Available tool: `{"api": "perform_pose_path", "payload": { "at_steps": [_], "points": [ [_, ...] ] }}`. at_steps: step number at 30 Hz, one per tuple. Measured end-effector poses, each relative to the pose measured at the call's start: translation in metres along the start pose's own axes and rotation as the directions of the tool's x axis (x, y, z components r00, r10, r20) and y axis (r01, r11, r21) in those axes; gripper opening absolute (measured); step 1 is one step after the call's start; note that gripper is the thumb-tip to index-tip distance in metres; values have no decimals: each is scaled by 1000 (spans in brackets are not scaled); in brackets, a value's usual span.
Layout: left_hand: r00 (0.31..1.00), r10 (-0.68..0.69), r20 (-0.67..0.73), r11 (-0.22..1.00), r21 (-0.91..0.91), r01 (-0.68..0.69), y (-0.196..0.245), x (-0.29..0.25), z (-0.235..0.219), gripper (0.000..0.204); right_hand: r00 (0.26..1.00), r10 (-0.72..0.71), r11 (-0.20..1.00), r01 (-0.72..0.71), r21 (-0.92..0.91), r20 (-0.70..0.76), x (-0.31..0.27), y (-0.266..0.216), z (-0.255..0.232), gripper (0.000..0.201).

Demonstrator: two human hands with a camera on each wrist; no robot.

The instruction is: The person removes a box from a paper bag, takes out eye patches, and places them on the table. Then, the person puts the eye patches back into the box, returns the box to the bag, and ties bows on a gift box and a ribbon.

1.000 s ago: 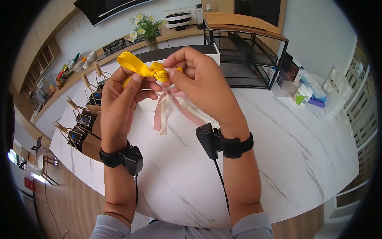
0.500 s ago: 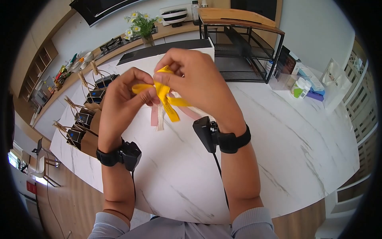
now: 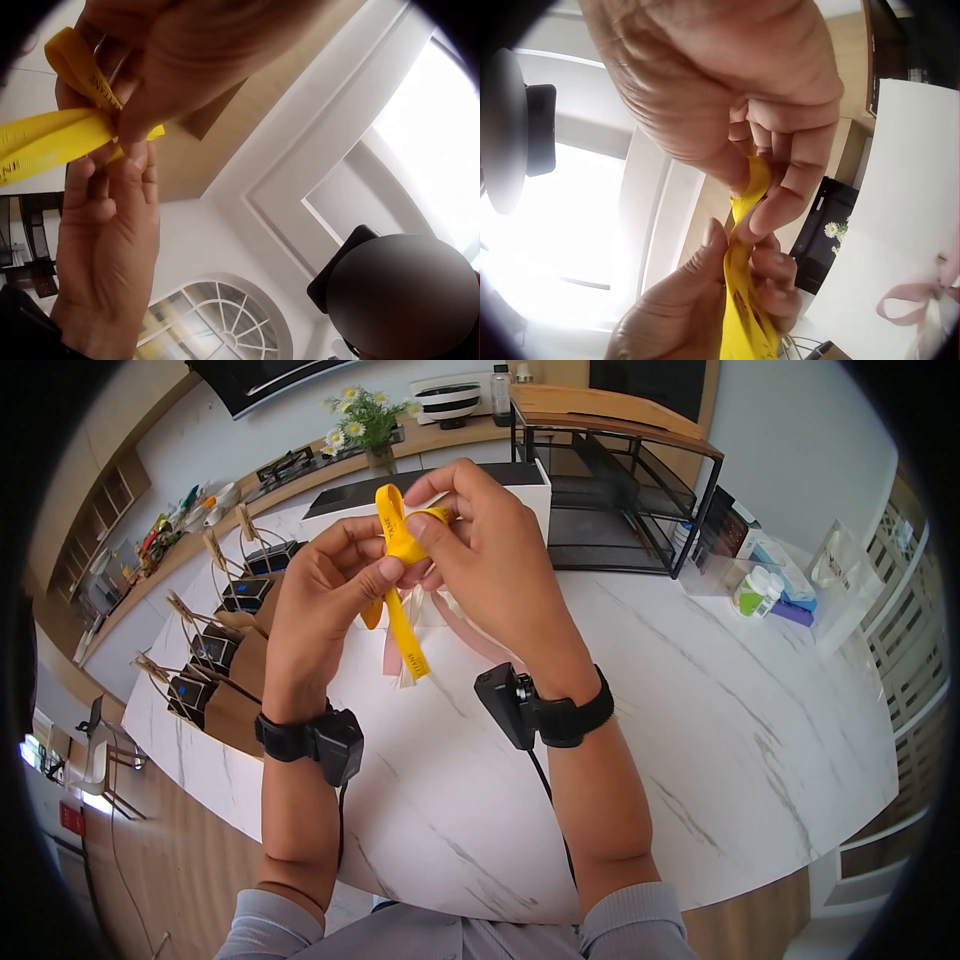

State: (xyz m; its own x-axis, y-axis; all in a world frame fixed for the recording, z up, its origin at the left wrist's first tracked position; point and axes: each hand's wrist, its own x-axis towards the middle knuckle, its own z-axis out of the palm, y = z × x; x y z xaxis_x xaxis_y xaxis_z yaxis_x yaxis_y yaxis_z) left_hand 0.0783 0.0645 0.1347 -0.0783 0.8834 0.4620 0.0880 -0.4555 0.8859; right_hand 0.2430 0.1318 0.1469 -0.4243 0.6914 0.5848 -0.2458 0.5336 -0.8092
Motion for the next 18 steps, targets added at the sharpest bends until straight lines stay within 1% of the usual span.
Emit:
{"api": "perform_pose_path", "payload": {
  "at_steps": [1, 2, 4, 5, 6, 7, 9, 10, 11, 12, 13, 14, 16, 18],
  "points": [
    [1000, 4, -1, 998, 55, -4, 1, -1, -2, 43, 999, -25, 1000, 25, -18, 22, 0, 1, -1, 11],
    [1000, 3, -7, 999, 52, -2, 2, -1, -3, 43, 998, -49, 998, 51, -36, 44, 0, 1, -2, 11],
    [1000, 15, -9, 990, 139, -13, 2, -2, -5, 35, 997, -49, 998, 51, -38, 57, 2, 6, -4, 12],
    [1000, 12, -13, 991, 136, -11, 3, -1, -6, 35, 997, -49, 998, 52, -39, 65, 2, 8, -4, 13],
    [1000, 26, -15, 983, 180, -23, 3, -1, -6, 32, 997, -44, 998, 47, -40, 67, 2, 9, -3, 13],
    [999, 39, -16, 974, 225, -34, 3, -1, -6, 29, 998, -14, 1000, 15, -17, 61, 2, 9, -2, 14],
    [998, 34, -45, 973, 229, -23, 4, -1, -5, 27, 998, 20, 1000, -20, 5, 57, 1, 11, -1, 15],
    [997, 34, -71, 972, 236, -17, 3, -1, -5, 25, 995, -10, 1000, 9, 13, 96, 0, 13, -2, 16],
    [997, 31, -75, 972, 234, -13, 2, 0, -6, 25, 990, -41, 999, 38, 24, 133, 0, 15, -3, 17],
    [998, 32, -58, 984, 179, -21, -1, 1, -6, 27, 990, -36, 999, 33, 24, 135, 1, 15, -3, 17],
    [999, 33, -41, 992, 124, -28, -3, 1, -7, 30, 991, -43, 998, 48, -37, 130, 1, 14, -4, 17],
    [999, 26, -42, 992, 123, -21, -3, 0, -7, 30, 991, -47, 994, 59, -97, 123, 1, 13, -4, 18],
    [999, -37, 31, 998, -40, 38, 0, 1, -5, 31, 995, -14, 995, 24, -96, 96, 1, 10, -1, 18],
    [997, -58, 41, 998, -20, 59, 2, 1, -5, 31, 997, 17, 995, -10, -98, 69, 1, 10, 0, 18]
  ]
}}
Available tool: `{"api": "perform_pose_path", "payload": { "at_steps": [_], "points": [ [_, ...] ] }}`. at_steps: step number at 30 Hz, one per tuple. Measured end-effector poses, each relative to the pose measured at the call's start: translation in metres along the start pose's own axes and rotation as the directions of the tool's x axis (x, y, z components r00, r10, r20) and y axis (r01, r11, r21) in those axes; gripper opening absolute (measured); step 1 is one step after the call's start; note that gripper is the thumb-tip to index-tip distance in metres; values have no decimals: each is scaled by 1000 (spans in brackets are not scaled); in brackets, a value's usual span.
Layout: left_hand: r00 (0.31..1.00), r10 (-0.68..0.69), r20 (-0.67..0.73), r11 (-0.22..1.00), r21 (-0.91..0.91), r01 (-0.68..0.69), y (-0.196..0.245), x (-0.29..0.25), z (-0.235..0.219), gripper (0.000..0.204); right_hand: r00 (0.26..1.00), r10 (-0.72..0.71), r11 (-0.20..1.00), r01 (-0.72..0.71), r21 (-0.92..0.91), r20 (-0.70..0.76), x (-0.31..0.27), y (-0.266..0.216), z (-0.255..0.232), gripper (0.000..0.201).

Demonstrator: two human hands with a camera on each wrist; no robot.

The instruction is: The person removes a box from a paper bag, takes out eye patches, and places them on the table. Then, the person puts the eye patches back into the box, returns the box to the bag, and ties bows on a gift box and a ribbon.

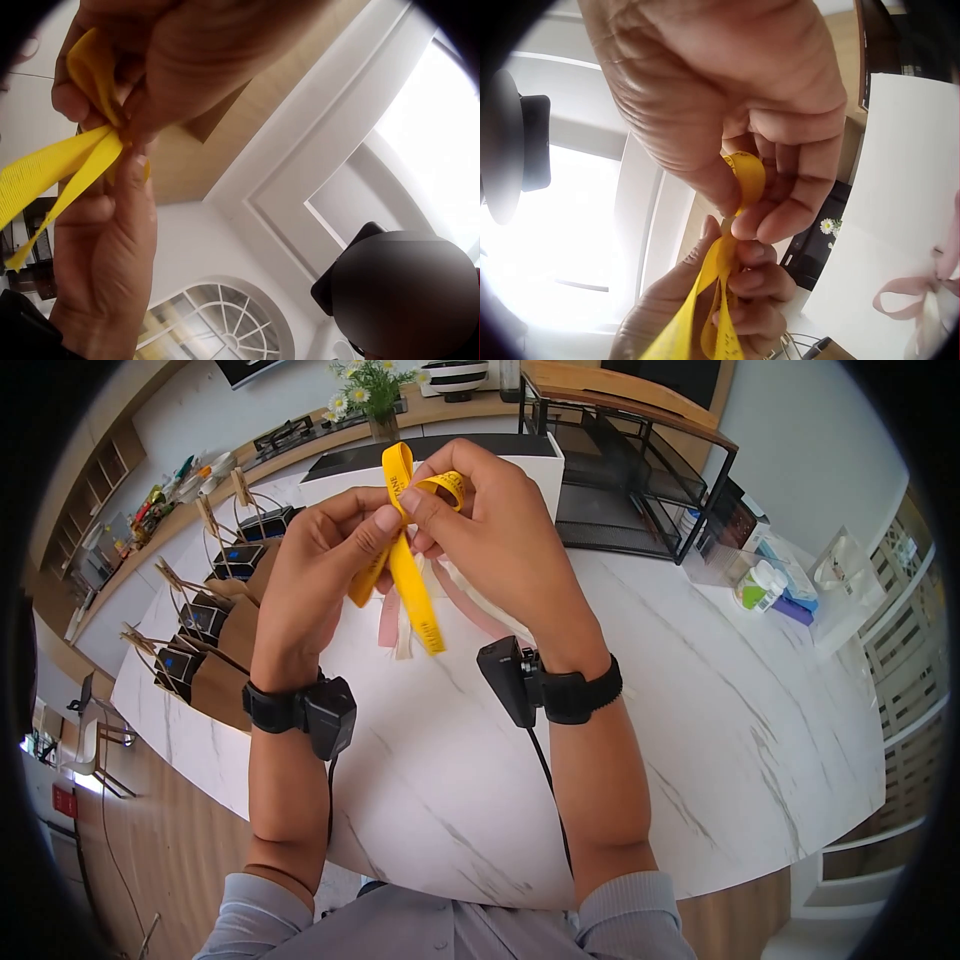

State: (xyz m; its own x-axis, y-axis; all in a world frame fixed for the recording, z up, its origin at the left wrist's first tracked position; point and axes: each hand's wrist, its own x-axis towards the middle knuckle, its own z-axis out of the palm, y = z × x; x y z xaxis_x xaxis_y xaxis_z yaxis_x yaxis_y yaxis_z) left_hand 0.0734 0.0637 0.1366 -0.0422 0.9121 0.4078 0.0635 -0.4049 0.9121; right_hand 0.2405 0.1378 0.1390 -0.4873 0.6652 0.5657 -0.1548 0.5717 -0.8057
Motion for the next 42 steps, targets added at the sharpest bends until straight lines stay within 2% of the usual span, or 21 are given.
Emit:
{"api": "perform_pose_path", "payload": {
  "at_steps": [5, 8, 13, 18, 20, 21, 23, 24, 26, 27, 29, 30, 32, 36, 38, 42],
  "points": [
    [999, -29, -39, 999, -24, 28, -5, 1, -5, 26, 999, -46, 999, 46, 11, 18, 2, 4, -1, 14],
    [999, 8, -32, 999, -48, -9, -9, 3, -8, 22, 998, -66, 998, 66, -4, 16, 1, 2, 0, 11],
    [999, -36, 34, 986, -161, 41, -2, 2, -11, 21, 998, -68, 997, 68, 37, 3, 2, 4, -2, 10],
    [999, -45, -20, 996, -80, 44, -6, 2, -16, 23, 1000, -12, 1000, 12, -4, -28, 2, 2, -11, 13],
    [1000, 6, -23, 994, -112, -8, -7, 2, -14, 22, 995, -63, 996, 68, -59, 73, 3, 2, -17, 21],
    [1000, 5, -22, 994, -112, -8, -7, 2, -13, 22, 995, -63, 996, 67, -59, 73, 2, 4, -13, 21],
    [996, 41, -82, 991, -120, -51, -5, 3, -10, 22, 988, -157, 971, 154, 184, 3, -1, 7, 1, 46],
    [996, 41, -79, 992, -119, -51, -6, 4, -9, 22, 987, -158, 971, 155, 183, 0, -1, 10, 2, 46],
    [985, 137, -107, 980, -128, -150, -7, 5, -10, 22, 999, -22, 999, 23, 24, -47, -1, 14, 5, 66],
    [984, 138, -109, 980, -126, -151, -8, 5, -11, 22, 999, -24, 999, 25, 25, -46, -1, 17, 7, 66],
    [970, 166, -177, 982, -60, -179, -9, 6, -10, 22, 988, 47, 996, -57, 66, 147, -2, 19, 11, 56],
    [970, 167, -177, 982, -59, -180, -11, 6, -11, 22, 988, 46, 996, -56, 67, 147, -3, 18, 14, 56],
    [956, 180, -230, 980, -39, -194, -14, 8, -11, 22, 962, 131, 973, -170, 155, 238, -3, 11, 18, 45],
    [976, 127, -175, 983, -106, -147, -9, 6, -18, 23, 975, 113, 967, -152, 202, 192, -4, 2, 11, 30],
    [990, 65, -123, 982, -170, -85, -4, 4, -19, 26, 983, 121, 989, -131, 63, 136, -1, 4, 5, 21],
    [994, 38, -107, 978, -202, -59, -4, 2, -13, 28, 988, 103, 993, -108, 37, 118, 0, 2, 3, 16]
  ]
}}
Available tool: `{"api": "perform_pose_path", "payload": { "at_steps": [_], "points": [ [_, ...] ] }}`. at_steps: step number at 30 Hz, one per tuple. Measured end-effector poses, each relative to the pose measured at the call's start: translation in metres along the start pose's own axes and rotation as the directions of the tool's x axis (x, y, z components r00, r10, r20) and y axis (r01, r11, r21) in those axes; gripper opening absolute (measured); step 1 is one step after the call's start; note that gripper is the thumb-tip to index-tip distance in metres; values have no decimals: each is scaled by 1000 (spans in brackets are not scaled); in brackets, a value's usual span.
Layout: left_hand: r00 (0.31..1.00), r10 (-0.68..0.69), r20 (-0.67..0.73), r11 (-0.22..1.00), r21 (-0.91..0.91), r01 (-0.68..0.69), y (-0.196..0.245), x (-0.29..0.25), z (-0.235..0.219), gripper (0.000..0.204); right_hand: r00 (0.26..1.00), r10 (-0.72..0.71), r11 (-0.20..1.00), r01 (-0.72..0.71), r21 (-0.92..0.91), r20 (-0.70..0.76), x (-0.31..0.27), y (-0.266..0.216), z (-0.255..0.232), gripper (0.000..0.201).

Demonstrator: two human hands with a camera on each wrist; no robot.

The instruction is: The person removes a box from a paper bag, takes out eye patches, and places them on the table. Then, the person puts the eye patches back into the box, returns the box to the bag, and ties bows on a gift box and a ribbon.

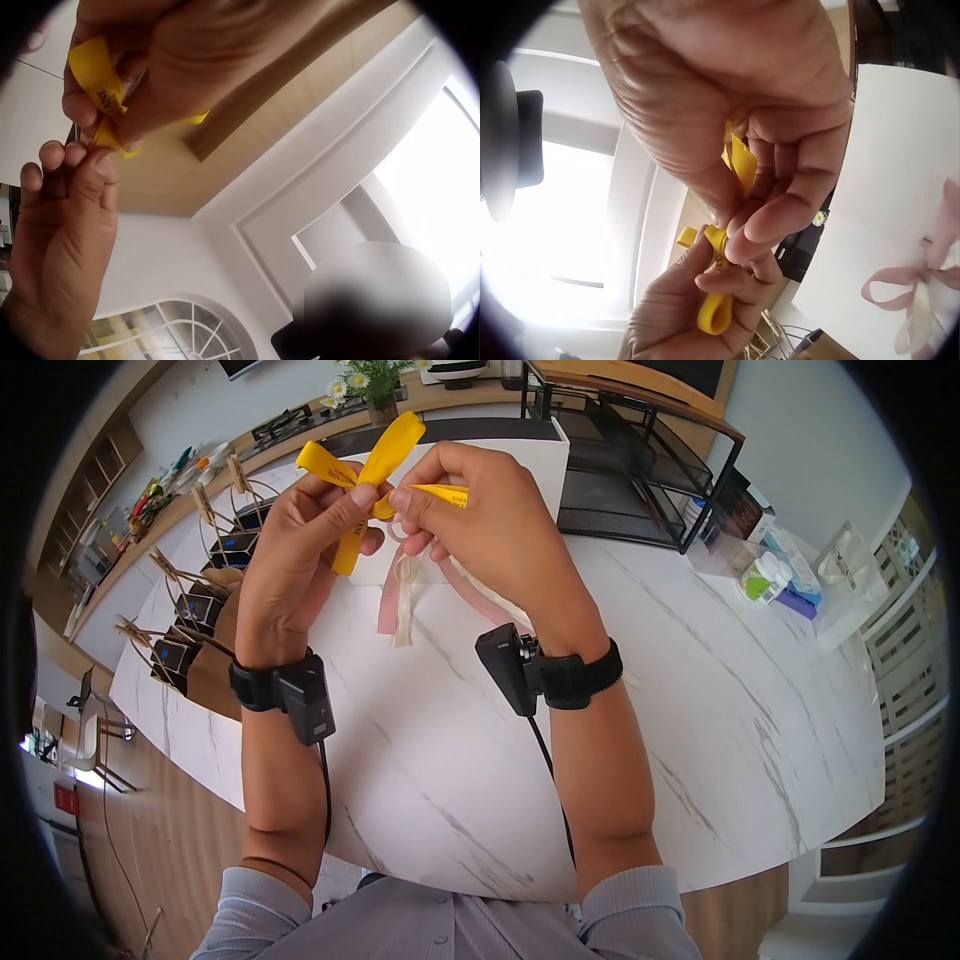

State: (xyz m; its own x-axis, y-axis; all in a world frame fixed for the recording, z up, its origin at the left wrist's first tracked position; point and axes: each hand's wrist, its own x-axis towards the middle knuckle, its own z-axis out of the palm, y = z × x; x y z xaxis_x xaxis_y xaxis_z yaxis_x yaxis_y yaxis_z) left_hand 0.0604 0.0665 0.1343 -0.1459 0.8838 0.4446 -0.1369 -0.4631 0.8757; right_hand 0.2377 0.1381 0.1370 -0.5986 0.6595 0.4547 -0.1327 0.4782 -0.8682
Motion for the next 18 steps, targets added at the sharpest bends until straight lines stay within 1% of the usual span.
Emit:
{"api": "perform_pose_path", "payload": {
  "at_steps": [2, 3, 5, 6, 8, 9, 11, 12, 14, 15, 17, 18],
  "points": [
    [999, -27, 27, 994, 109, 24, -1, 0, 0, 33, 999, -27, 1000, 27, 7, -29, 1, 1, 0, 16],
    [999, -26, 28, 994, 109, 23, -1, -1, -1, 33, 999, -28, 1000, 28, 6, -31, 1, 2, 0, 16],
    [996, -76, 48, 994, 80, 72, 1, -2, -5, 31, 999, -27, 999, 26, -40, -28, 1, 3, -2, 15],
    [996, -75, 48, 994, 79, 71, 1, -1, -6, 31, 999, -28, 999, 26, -40, -28, 1, 2, -3, 15],
    [1000, -17, 26, 998, 53, 15, -2, 2, -9, 26, 999, -26, 999, 27, -38, 31, -1, 2, -6, 15],
    [1000, -18, 23, 999, 52, 17, 0, 1, -11, 26, 999, -23, 999, 24, -38, 33, -2, 2, -8, 15],
    [1000, -21, -22, 1000, -22, 20, 4, 0, -12, 25, 1000, -3, 997, 5, -83, 24, -2, 0, -13, 18],
    [1000, -18, -23, 1000, -23, 18, 2, 0, -13, 25, 1000, -4, 996, 7, -84, 26, -2, 0, -15, 18],
    [1000, 6, -23, 986, 168, -2, 0, 2, -14, 24, 981, 53, 995, -34, -99, 187, -2, 0, -17, 25],
    [1000, 8, -23, 986, 167, -4, 0, 2, -12, 24, 981, 51, 994, -33, -100, 188, -1, 5, -15, 25],
    [1000, 6, 22, 974, 226, -11, 0, 1, -5, 26, 979, -166, 981, 176, -77, 122, 0, 21, -8, 52],
    [1000, 10, 20, 975, 224, -14, 2, 0, -2, 26, 978, -167, 981, 178, -80, 125, 2, 25, -9, 52]
  ]
}}
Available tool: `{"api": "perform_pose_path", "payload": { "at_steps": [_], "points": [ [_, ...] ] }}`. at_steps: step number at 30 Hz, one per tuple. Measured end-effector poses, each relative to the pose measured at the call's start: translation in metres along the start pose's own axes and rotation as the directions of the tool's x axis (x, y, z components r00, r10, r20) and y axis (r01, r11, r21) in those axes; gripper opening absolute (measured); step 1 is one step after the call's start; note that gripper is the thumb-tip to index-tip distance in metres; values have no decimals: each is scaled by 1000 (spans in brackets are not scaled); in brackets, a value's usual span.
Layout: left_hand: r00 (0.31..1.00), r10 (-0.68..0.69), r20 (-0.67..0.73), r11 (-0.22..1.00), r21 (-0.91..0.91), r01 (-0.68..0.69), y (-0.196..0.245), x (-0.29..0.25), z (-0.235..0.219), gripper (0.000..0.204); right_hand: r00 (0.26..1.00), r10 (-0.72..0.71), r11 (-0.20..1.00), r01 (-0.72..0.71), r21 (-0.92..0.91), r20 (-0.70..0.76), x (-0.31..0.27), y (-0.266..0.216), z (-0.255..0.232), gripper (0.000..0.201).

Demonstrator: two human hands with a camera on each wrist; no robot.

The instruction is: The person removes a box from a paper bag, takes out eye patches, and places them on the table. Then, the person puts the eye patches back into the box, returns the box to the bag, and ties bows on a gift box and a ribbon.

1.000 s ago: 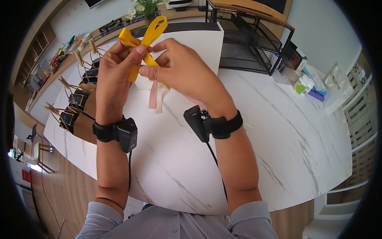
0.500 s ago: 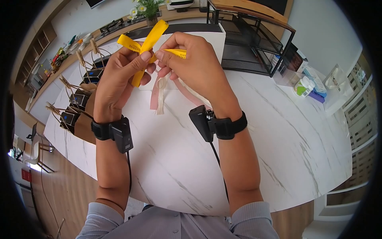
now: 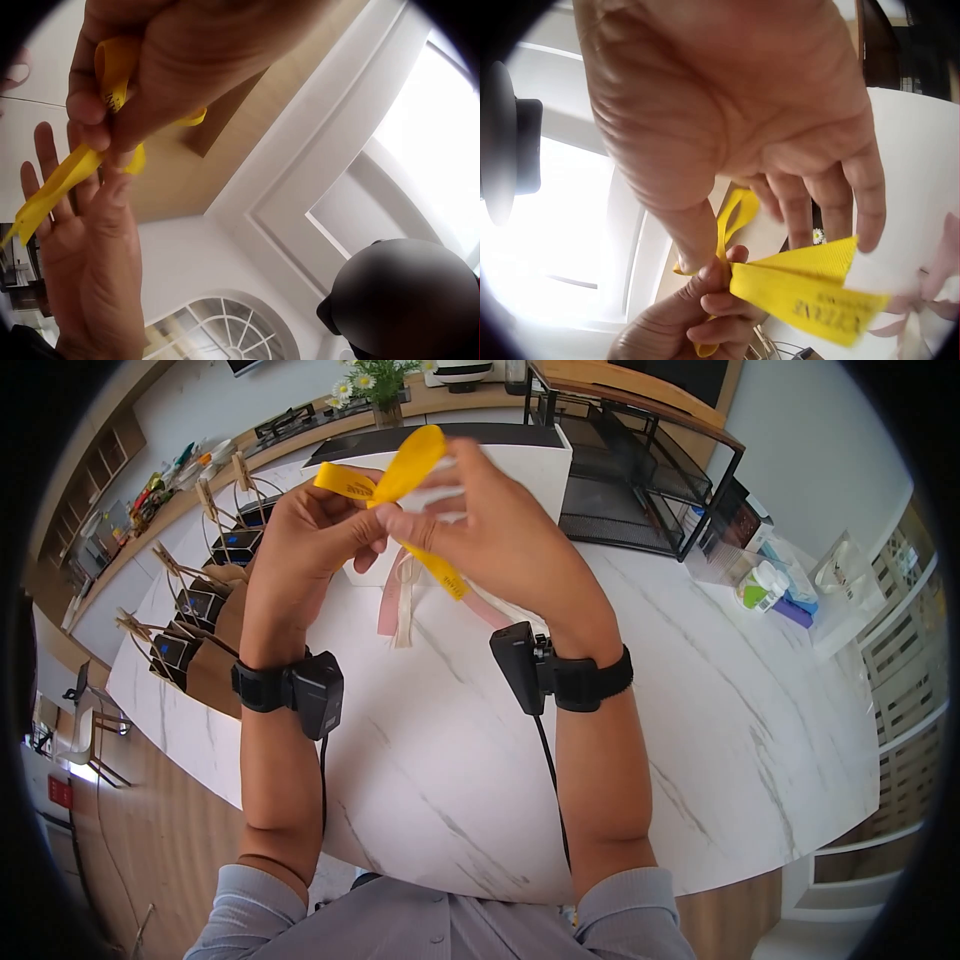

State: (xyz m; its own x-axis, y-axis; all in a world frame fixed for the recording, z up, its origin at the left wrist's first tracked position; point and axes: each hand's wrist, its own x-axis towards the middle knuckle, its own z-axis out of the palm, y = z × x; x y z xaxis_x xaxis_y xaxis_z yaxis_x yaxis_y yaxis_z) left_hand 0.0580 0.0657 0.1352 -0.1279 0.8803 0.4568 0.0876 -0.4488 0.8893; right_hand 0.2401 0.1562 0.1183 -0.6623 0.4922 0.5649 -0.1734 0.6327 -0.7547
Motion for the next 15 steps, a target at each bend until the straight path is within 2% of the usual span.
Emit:
{"api": "perform_pose_path", "payload": {
  "at_steps": [2, 3, 5, 6, 8, 9, 10, 11, 12, 14, 15],
  "points": [
    [999, 4, 54, 988, 151, -12, 3, -2, 3, 25, 951, -98, 976, 34, -215, -293, 4, 2, -1, 77],
    [997, -18, 71, 966, 258, -1, 5, -3, 3, 24, 952, -96, 976, 32, -218, -290, 4, 1, -2, 77],
    [995, -24, 92, 954, 299, -5, 1, -4, 7, 25, 916, -244, 947, 154, -283, -319, 5, -7, -2, 72],
    [993, -30, 115, 939, 344, -11, -1, -4, 9, 27, 917, -243, 946, 153, -284, -316, 4, -11, -4, 72],
    [989, -27, 143, 929, 368, -28, -8, -2, 9, 28, 997, -77, 954, 67, -293, -22, -1, -18, -8, 55],
    [989, 30, 146, 916, 393, -86, -11, -1, 9, 29, 997, -76, 954, 66, -292, -24, 0, -16, -8, 55],
    [985, 86, 152, 897, 417, -143, -12, -1, 10, 31, 997, -39, 962, 19, -274, -68, 2, -14, -8, 43],
    [984, 86, 153, 897, 417, -143, -11, -1, 10, 31, 994, -1, 967, -27, -254, -109, 3, -13, -7, 31],
    [985, 63, 161, 895, 429, -127, -8, -1, 11, 33, 994, -2, 967, -26, -253, -108, 3, -14, -8, 31],
    [986, 39, 163, 891, 442, -109, -7, -3, 13, 35, 984, 56, 991, -76, -112, -171, 3, -16, -8, 20],
    [993, 76, 86, 929, 356, -102, -7, -3, 15, 39, 984, 56, 991, -76, -111, -169, 3, -16, -7, 20]
  ]
}}
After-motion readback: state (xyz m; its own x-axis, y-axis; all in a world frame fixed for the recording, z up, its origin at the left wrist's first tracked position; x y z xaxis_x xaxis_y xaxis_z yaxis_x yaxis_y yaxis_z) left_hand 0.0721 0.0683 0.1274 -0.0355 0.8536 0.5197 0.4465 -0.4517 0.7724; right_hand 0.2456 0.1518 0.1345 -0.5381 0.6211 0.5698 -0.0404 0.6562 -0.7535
